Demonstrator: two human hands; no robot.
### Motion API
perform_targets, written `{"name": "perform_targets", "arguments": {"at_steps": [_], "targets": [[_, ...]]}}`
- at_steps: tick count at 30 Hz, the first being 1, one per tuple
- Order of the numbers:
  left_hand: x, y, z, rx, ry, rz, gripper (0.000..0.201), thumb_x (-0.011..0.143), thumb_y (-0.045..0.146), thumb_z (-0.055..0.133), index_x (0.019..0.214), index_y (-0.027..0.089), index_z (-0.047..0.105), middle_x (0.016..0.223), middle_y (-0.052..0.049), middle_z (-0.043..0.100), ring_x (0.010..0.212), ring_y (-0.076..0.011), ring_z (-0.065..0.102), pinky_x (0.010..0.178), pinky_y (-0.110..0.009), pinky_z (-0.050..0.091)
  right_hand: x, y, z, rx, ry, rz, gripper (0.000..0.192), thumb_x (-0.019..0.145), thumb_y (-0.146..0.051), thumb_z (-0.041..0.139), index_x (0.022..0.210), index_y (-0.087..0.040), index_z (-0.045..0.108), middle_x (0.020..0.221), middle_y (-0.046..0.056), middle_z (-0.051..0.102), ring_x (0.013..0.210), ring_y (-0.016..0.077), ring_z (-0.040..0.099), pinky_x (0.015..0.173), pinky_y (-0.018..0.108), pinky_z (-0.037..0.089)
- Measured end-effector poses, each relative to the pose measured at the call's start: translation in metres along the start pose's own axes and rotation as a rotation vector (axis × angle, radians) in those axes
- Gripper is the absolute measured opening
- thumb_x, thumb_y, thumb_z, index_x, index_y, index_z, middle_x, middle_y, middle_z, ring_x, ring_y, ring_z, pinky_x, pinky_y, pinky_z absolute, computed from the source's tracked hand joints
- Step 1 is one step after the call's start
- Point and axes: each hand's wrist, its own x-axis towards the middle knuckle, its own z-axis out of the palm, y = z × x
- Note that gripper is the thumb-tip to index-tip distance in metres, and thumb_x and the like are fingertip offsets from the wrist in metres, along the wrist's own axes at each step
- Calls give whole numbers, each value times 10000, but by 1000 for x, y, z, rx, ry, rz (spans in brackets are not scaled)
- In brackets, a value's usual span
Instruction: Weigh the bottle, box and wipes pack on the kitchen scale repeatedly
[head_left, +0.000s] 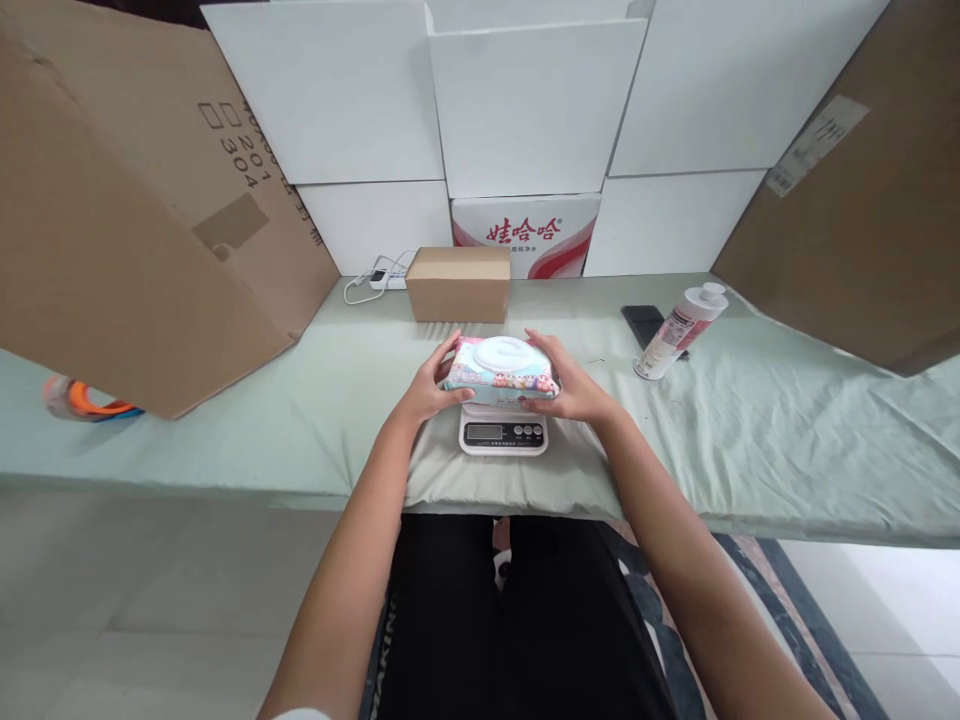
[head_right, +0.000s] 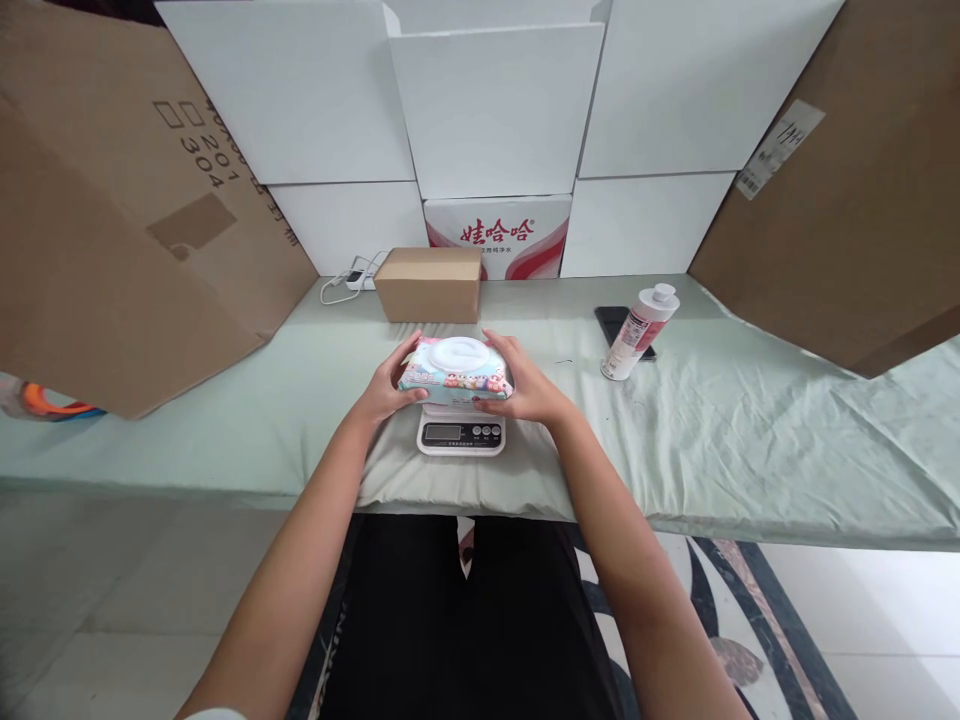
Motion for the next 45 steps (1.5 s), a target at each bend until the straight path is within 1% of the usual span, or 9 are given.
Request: {"name": "perform_targets", "arguments": {"at_steps": [9,14,19,24,28,31,36,42,45], "targets": [[0,4,0,13,51,59,1306,539,745,947,1578,98,492,1600,-303,520,1386,-432,622,1032,-436,615,2,-10,5,-33,121,-34,903,743,-618,864,1478,-227,514,1265,132,577,1121,316,592,1009,510,543],[0,43,23,-12,154,177,1137,651,797,858,1531,139,566,1571,-251,572,1394,-428,615,1089,-478,581,-17,-35,0,-20,258,-60,849,750,-601,864,1442,-243,526,1257,137,611,1117,338,620,968,519,556],[3,97,113,-23,98,306,861,851,866,596,1406,214,690,1590,-157,590,1551,-386,470,1303,-540,369,-98,-66,-13,-80,616,30,766,795,-571,835,1438,-277,542,1357,147,613,1241,393,622,1043,581,539],[15,104,230,-303,134,-5,732,922,770,613,1368,196,699,1521,-156,657,1469,-345,576,1269,-491,430,-171,-65,-27,-251,983,306,722,774,-570,831,1371,-238,597,1254,132,633,1161,374,654,1000,577,552],[4,94,280,-334,250,-195,679,981,607,646,1485,158,579,1596,-183,579,1524,-323,517,1288,-473,404,-187,-45,-39,-424,1056,429,777,736,-575,837,1356,-185,581,1243,140,590,1167,368,620,1007,583,523],[-24,90,287,-284,230,-192,601,1006,521,637,1504,195,559,1640,-154,540,1564,-303,471,1310,-461,380,-186,-34,-44,-584,991,460,775,715,-598,831,1308,-177,563,1212,142,557,1173,373,580,1022,598,499],[-67,87,274,-147,142,-166,473,993,402,627,1424,207,638,1499,-149,670,1448,-312,601,1260,-491,458,-180,-32,-32,-649,907,552,772,756,-649,774,1306,-193,482,1252,167,496,1236,392,503,1062,634,466],[-62,88,269,-64,-95,-105,557,1010,404,573,1525,192,584,1574,-152,616,1482,-317,578,1279,-504,440,-166,-49,-6,-651,986,748,838,795,-700,722,1379,-173,432,1356,258,476,1366,504,416,1082,785,379],[-55,88,267,-123,-155,-158,627,1044,479,514,1599,187,509,1645,-143,540,1543,-312,511,1306,-509,402,-161,-67,-21,-645,966,844,994,726,-768,739,1464,-176,431,1455,286,452,1424,576,384,1086,867,296]]}}
